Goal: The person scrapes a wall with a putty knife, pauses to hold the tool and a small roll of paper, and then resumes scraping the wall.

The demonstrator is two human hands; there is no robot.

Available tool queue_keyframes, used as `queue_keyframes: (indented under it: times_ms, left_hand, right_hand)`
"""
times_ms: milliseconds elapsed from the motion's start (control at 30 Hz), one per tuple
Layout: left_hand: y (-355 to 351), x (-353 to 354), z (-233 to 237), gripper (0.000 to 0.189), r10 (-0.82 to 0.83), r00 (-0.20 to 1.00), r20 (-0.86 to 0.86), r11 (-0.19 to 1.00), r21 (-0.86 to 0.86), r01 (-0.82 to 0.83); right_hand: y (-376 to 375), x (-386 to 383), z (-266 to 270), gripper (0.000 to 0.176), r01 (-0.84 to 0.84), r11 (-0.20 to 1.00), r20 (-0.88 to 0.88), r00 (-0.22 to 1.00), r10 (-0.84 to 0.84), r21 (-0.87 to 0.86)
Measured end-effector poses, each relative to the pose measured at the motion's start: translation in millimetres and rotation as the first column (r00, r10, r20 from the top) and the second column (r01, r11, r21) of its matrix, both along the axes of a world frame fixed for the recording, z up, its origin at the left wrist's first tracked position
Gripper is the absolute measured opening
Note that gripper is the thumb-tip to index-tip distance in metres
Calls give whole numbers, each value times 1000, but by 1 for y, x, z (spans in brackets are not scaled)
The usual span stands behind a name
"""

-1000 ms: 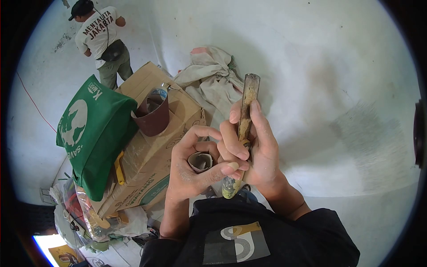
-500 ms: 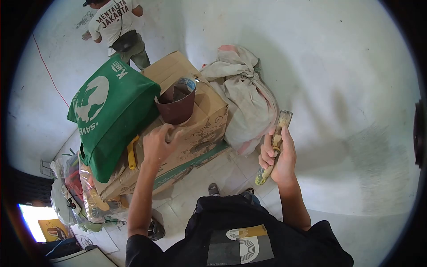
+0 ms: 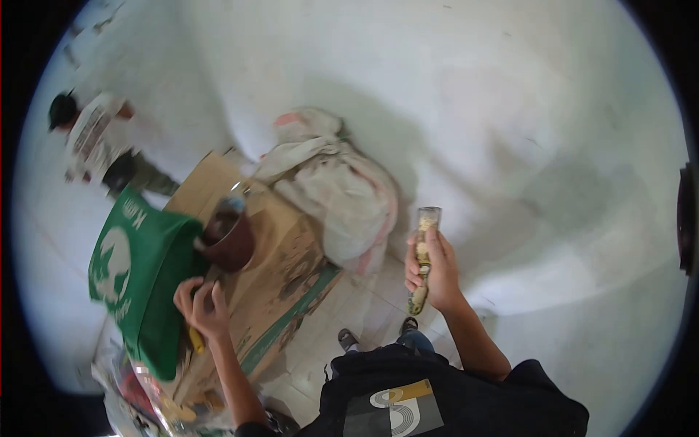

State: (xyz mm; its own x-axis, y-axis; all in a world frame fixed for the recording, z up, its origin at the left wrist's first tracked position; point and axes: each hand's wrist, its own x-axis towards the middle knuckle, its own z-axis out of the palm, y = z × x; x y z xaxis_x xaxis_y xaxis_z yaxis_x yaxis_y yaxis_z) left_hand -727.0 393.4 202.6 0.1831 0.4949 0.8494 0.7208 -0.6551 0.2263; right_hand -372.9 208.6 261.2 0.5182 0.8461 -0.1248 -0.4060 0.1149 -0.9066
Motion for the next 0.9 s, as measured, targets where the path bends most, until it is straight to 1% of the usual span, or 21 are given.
queue_keyframes:
  times_ms: [33,100,133,200,233,267,300,333,400,467,500,533,567,600,633,667,700,733,767,833,900]
  left_hand:
    - [-10,17,2,16,-69,994,87,997,-30,71]
    - [-31,76,-1,30,-229,939,255,963,-80,256]
    - [-42,111,-2,40,-318,887,336,925,-95,368]
    - [-71,193,0,47,-437,714,546,748,-220,626]
    - [-87,236,3,46,-469,605,643,590,-282,757]
    - [-103,276,8,45,-465,498,732,405,-324,855]
    - [-116,311,18,44,-510,464,724,186,-434,882]
    - [-129,345,28,44,-547,430,718,-28,-530,848]
    - [-155,416,42,41,-530,251,810,-432,-512,742]
    - [-195,485,67,41,-447,198,872,-643,-467,607]
    - [-219,524,73,41,-464,182,867,-650,-473,595]
    - [-242,554,77,44,-490,102,866,-647,-440,623]
    - [-264,586,79,47,-516,35,856,-637,-411,652]
    - [-279,613,80,47,-523,46,851,-636,-426,644]
    - [-293,638,84,44,-477,44,878,-678,-399,618]
    - [-307,660,88,41,-429,43,902,-717,-369,592]
    - [-319,681,92,40,-448,0,894,-687,-344,640]
    - [-330,702,91,40,-448,-1,894,-685,-343,643]
    - [-337,725,89,40,-419,29,907,-671,-331,664]
    - [-343,760,86,39,-385,60,921,-647,-316,694]
    - [-341,789,88,37,-286,153,946,-667,-311,678]
  right_hand:
    - [-4,7,-1,38,-2,1000,0,1000,2,-1]
    - [-14,35,-9,40,-35,999,36,999,35,9]
    - [-21,45,-8,40,33,999,37,999,-33,22]
    - [-36,68,-7,39,-101,995,156,983,97,21]
    - [-44,80,-7,39,-41,999,156,987,35,36]
    - [-53,90,-7,38,-33,999,172,985,26,39]
    - [-64,101,-7,37,-29,999,191,981,21,39]
    - [-77,114,-4,37,15,999,192,981,-25,52]
    - [-106,147,1,34,183,978,153,968,-197,101]
    - [-138,190,-1,35,268,955,133,949,-284,128]
    - [-152,211,-2,36,346,930,141,922,-361,120]
    - [-161,226,-1,37,420,902,144,891,-431,104]
    - [-172,248,-4,37,427,897,131,889,-439,111]
    - [-181,271,-6,38,591,794,226,762,-607,139]
    - [-191,293,-6,38,725,664,321,594,-738,183]
    - [-204,314,0,38,726,663,315,596,-739,181]
    - [-218,335,11,38,719,680,288,627,-723,142]
    - [-230,355,21,37,708,698,264,656,-707,108]
    - [-228,374,28,36,794,585,303,524,-796,164]
    - [-231,415,31,36,783,598,304,535,-788,170]
    - [-228,444,31,36,763,624,306,561,-769,170]
